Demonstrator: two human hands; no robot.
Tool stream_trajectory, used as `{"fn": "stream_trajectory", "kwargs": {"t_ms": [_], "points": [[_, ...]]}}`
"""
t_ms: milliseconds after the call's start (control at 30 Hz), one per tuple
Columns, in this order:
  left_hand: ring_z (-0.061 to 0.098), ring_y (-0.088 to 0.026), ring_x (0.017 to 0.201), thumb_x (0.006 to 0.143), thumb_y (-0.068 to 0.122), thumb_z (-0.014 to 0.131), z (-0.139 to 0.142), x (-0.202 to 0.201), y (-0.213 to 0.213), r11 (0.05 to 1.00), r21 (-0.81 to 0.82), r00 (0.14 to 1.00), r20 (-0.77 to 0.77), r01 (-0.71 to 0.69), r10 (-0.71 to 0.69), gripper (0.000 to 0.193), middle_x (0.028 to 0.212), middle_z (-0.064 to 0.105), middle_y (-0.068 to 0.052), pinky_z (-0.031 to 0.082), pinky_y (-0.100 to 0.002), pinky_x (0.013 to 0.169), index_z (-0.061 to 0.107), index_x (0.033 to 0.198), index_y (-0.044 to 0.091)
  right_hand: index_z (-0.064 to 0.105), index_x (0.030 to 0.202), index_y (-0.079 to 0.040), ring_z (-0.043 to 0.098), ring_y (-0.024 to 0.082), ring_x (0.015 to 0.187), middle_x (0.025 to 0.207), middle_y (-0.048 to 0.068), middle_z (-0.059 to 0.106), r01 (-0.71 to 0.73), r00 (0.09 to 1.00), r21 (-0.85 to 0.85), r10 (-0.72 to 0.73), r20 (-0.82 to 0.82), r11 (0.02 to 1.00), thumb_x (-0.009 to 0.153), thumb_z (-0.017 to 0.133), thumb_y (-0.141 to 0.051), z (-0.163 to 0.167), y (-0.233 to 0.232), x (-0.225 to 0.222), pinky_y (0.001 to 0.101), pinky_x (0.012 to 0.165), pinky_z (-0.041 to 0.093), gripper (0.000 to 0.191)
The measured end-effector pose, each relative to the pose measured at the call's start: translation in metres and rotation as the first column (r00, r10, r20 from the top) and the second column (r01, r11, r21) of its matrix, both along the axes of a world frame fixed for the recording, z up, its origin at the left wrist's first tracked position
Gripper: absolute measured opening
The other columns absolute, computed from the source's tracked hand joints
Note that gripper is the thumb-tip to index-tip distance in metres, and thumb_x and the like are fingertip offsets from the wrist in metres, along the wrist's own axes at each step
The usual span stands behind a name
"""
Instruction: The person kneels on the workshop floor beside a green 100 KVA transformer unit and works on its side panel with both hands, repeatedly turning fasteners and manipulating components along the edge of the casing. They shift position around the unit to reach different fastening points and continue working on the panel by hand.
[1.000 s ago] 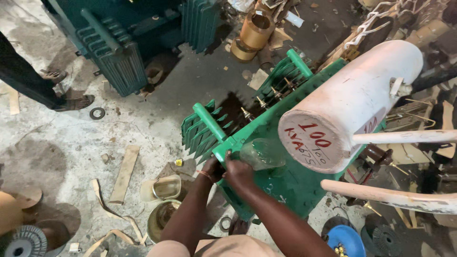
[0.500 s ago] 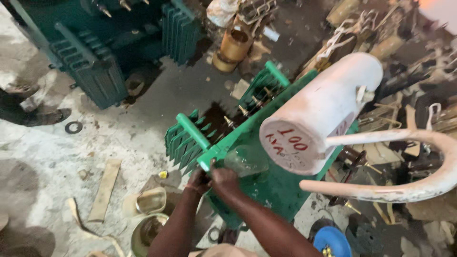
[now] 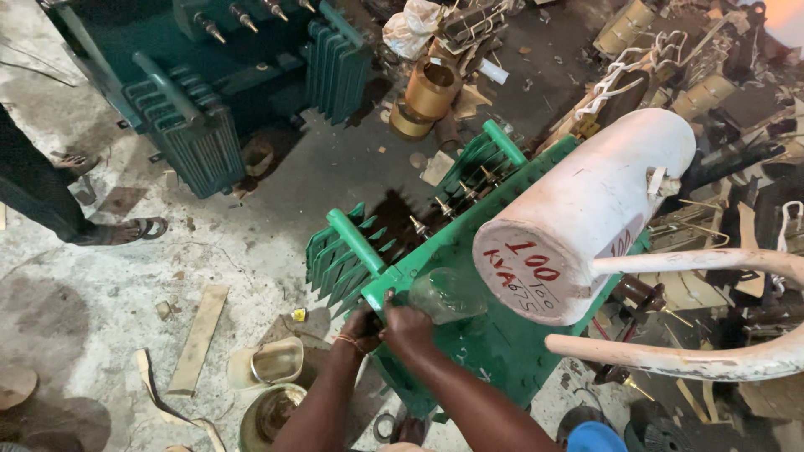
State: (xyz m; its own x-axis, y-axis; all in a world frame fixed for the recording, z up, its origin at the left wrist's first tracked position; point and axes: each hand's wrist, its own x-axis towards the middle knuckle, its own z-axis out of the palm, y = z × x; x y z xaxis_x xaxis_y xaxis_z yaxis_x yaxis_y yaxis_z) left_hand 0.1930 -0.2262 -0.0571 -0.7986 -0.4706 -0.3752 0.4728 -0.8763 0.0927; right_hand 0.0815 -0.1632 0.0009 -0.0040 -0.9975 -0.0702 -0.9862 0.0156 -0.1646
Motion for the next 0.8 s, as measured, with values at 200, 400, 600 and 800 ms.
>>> {"fn": "stream_trajectory", "kwargs": {"t_ms": [200, 400, 600, 800], "points": [[0.050, -0.013, 0.047, 0.097, 0.039, 0.064, 0.000, 0.001, 0.001, 0.996, 0.064, 0.998, 0.039, -0.055, 0.053, 0.025, 0.068, 0.060, 0.000, 0.041, -0.031, 0.040, 0.071, 0.103, 0.016, 0.065, 0.121, -0.012, 0.070, 0.036, 0.080, 0.081, 0.010, 0.070, 0.009, 0.999, 0.021, -0.008, -0.035, 1.000, 0.075, 0.086, -0.031, -0.008, -0.004, -0.002, 0.0554, 0.067, 0.052, 0.054], [0.053, -0.019, 0.045, 0.097, 0.042, 0.061, 0.003, -0.005, -0.004, 0.995, 0.083, 0.996, 0.067, 0.048, -0.053, 0.027, 0.072, 0.066, -0.005, 0.039, -0.030, 0.036, 0.067, 0.098, 0.015, 0.048, 0.149, -0.006, 0.069, 0.036, 0.074, 0.077, 0.012, 0.069, -0.010, 0.998, 0.015, 0.011, -0.067, 1.000, 0.074, 0.083, -0.032, 0.003, -0.001, 0.000, 0.0537, 0.062, 0.053, 0.087], [0.054, -0.018, 0.050, 0.103, 0.031, 0.055, -0.005, -0.004, 0.011, 0.985, 0.138, 0.993, -0.045, -0.104, 0.111, 0.028, 0.081, 0.068, -0.005, 0.042, -0.028, 0.042, 0.069, 0.119, 0.014, 0.045, 0.152, -0.005, 0.068, 0.036, 0.069, 0.073, 0.012, 0.067, 0.012, 0.997, 0.005, -0.012, -0.078, 1.000, 0.081, 0.081, -0.028, -0.011, -0.003, -0.004, 0.0532, 0.060, 0.052, 0.083], [0.053, -0.017, 0.052, 0.100, 0.040, 0.065, 0.010, 0.003, -0.002, 0.997, -0.081, 0.973, 0.231, -0.003, 0.022, 0.025, 0.077, 0.063, -0.001, 0.038, -0.033, 0.038, 0.065, 0.109, 0.016, 0.052, 0.144, -0.003, 0.068, 0.035, 0.070, 0.073, 0.012, 0.067, -0.075, 0.997, -0.120, 0.072, -0.029, 0.990, 0.066, 0.088, -0.033, -0.013, 0.004, -0.007, 0.0531, 0.058, 0.052, 0.091]]}}
